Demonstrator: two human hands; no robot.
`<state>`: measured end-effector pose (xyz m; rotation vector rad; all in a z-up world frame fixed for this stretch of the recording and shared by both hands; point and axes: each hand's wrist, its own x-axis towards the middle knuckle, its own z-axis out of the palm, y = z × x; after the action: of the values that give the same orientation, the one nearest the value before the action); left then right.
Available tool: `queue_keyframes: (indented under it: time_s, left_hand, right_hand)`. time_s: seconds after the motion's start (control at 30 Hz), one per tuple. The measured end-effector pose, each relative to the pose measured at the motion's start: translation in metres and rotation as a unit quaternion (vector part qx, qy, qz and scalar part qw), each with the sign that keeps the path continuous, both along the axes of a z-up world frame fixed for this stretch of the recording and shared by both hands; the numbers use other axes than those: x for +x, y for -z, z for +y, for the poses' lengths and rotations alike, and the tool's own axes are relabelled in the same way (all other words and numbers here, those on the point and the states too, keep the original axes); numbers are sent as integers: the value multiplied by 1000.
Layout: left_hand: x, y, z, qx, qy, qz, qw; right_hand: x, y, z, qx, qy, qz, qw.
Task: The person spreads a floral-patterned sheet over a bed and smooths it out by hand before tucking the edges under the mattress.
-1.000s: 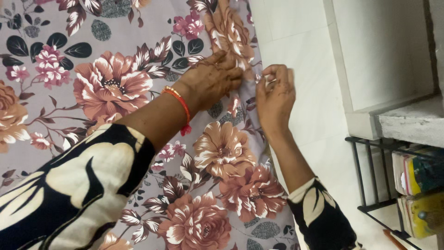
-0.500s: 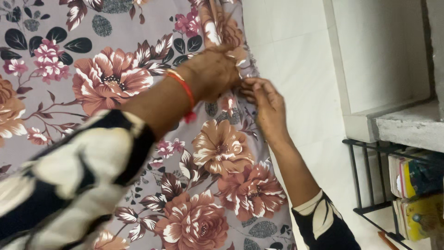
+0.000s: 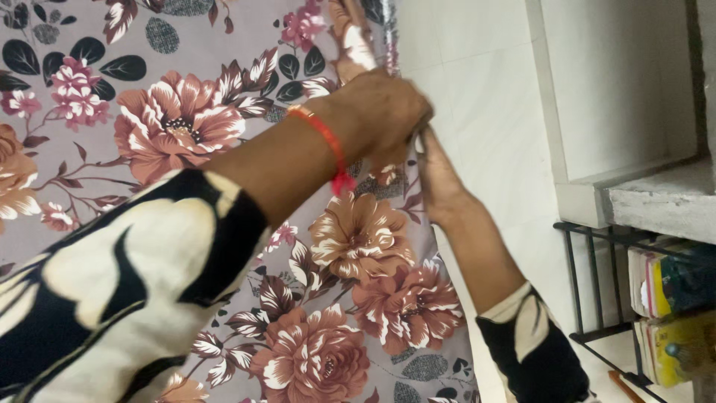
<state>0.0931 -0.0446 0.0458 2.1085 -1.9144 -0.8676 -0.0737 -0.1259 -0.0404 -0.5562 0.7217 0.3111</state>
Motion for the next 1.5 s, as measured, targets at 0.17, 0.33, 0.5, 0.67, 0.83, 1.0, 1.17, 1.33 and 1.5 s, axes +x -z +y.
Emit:
queue_keyframes:
  time_s: [0.17, 0.33, 0.5, 0.67, 0.83, 1.0, 1.17, 1.33, 1.5]
  left_hand:
    - [-3, 19, -24, -21, -42, 10, 999]
    - [-15, 62, -37, -93, -73, -27, 993]
    - [-25, 101, -37, -128, -137, -83, 979]
    - [-23, 93, -43, -27, -125, 10, 992]
    - [-34, 79, -36, 12, -77, 11, 997]
    - [-48, 108, -26, -74, -108, -44, 990]
    - [-63, 133, -22, -148, -150, -104, 972]
    - [-74, 130, -19, -191, -182, -155, 952]
    - [-92, 102, -12, -117, -205, -161, 958]
  right_hand:
    - [-22, -35, -18, -108, -34, -18, 993]
    - [-57, -19, -16, -367, -162, 42, 915]
    - [-68, 0, -8, -566, -146, 111, 804]
    - [-65, -31, -3, -428, -71, 169, 885]
    - [-116, -44, 10, -502, -153, 148, 838]
    - [-136, -28, 28, -564, -44, 123, 815]
    - [-134, -26, 33, -566, -85, 149, 806]
    - [-159, -39, 44, -586, -134, 152, 785]
    - [-172, -21, 59, -638, -76, 182, 744]
